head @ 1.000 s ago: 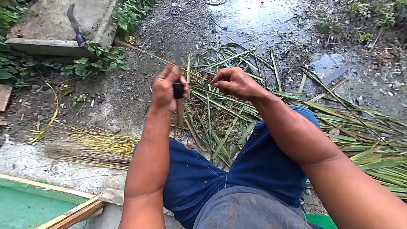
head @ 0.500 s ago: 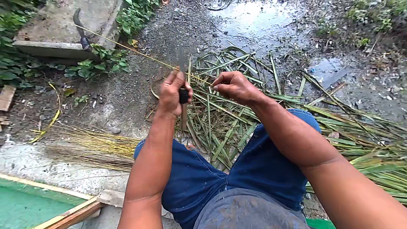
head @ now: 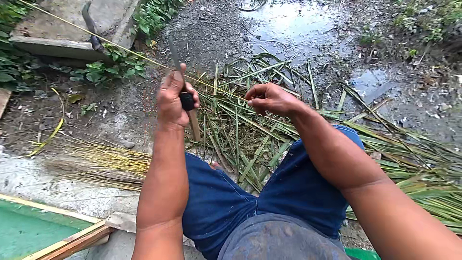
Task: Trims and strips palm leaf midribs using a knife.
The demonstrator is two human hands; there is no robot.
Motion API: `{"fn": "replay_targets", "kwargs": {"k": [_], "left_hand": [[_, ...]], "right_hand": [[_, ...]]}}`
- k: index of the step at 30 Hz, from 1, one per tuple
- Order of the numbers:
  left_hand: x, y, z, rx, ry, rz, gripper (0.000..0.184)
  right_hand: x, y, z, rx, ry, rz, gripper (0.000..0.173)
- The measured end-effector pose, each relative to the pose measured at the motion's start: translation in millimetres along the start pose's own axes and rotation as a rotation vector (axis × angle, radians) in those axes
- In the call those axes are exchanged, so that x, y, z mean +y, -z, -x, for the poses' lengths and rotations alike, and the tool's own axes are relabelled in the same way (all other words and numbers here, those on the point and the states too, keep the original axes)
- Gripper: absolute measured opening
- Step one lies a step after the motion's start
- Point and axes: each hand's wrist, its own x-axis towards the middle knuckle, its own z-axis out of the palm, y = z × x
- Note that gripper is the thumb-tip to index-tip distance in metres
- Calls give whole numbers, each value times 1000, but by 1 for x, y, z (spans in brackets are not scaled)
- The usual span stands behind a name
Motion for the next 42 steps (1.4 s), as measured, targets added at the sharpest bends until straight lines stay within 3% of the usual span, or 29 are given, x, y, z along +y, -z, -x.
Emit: {"fn": "replay_targets", "kwargs": {"k": [5,9,13,15,17,23,28,31,36,42], "left_hand": [[-15,-23,9,-134,113,-93,32],[9,26,-11,119,-40,11,34],[24,75,-23,417,-198,300,31],[22,70,-20,430,-188,286,34],[17,49,-11,340,-123,129,35],[-17,-17,15,-15,101,-83,33],[-41,-45,17,-151,233,54,35],[-39,-45,9,-152,159,154,33],[-38,-49,11,-135,210,130,33],[-16,-6,-15,28,26,253,36]], "right_hand": [[-3,-17,-8,50,121,23,19],[4,10,-3,75,84,61,18],[14,32,-4,426,42,-238,14],[19,38,-8,571,151,-423,6],[17,39,-13,628,250,-503,4],[0,20,-16,549,332,-649,9],[-7,-12,-20,460,307,-761,11],[-7,-26,-21,402,265,-789,13],[-5,-29,-20,368,262,-801,12],[-6,-7,-12,396,397,-764,15]]}}
